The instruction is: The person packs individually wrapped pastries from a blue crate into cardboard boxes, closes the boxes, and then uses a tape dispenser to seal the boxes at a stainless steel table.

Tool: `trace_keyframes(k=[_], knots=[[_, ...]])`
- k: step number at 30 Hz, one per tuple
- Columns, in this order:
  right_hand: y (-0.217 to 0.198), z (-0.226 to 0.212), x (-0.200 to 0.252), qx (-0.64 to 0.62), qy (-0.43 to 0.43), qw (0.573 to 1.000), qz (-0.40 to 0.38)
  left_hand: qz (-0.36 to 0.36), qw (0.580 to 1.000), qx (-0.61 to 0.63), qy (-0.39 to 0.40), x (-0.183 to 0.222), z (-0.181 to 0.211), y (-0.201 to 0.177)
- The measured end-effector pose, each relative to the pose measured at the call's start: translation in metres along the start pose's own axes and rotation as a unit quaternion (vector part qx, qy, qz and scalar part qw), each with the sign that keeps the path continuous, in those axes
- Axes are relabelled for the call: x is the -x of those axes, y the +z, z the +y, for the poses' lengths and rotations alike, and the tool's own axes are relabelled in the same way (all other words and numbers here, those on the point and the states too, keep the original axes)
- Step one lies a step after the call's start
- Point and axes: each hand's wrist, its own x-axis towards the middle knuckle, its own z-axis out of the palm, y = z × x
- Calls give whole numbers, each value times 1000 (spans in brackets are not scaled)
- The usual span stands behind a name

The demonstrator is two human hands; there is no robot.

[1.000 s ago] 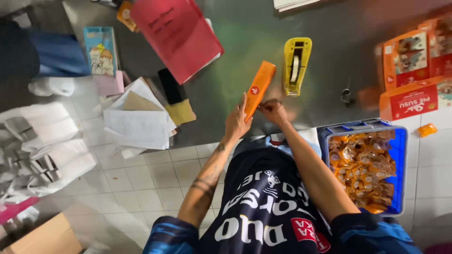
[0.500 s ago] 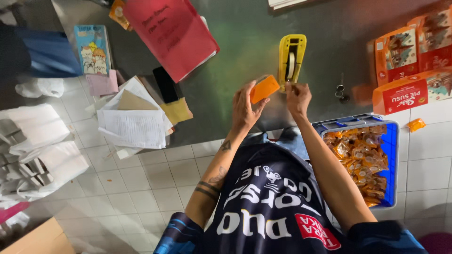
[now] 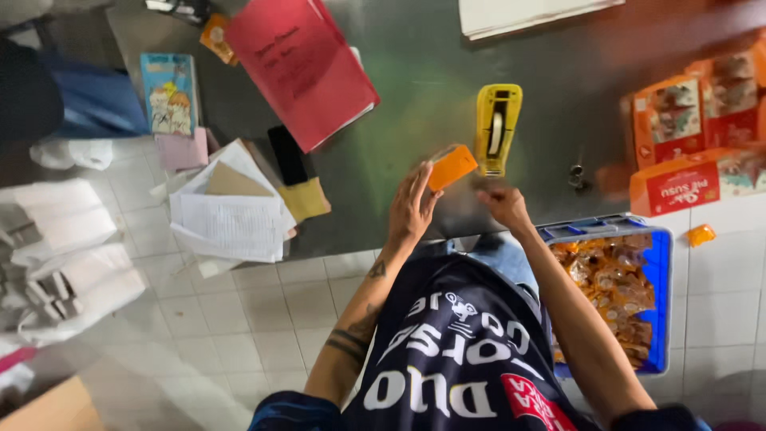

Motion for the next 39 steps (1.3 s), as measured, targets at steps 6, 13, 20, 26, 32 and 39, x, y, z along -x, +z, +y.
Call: trace_keyframes(k=[6,13,20,26,32,39], knots=[[-58,-267,109,-152,-84,985,-10,9,998,-57,-3,9,-16,20],[4,-184,65,-157,-105,982,-15,-38,997,-20,-61,7,4,-7],[4,-188,60,-350,160,922,-44,-82,993,-52,-66,39,-15,8],[27,-164,37,-138,71,967,-201,-131,983,37,-121,56,12,-31],[93,-149,49,-121,111,917,-364,-134,874,-10,-467,70,-79,23],[-38,-103,21,52,-214,972,83,-175,835,-279,-441,120,-150,-26]])
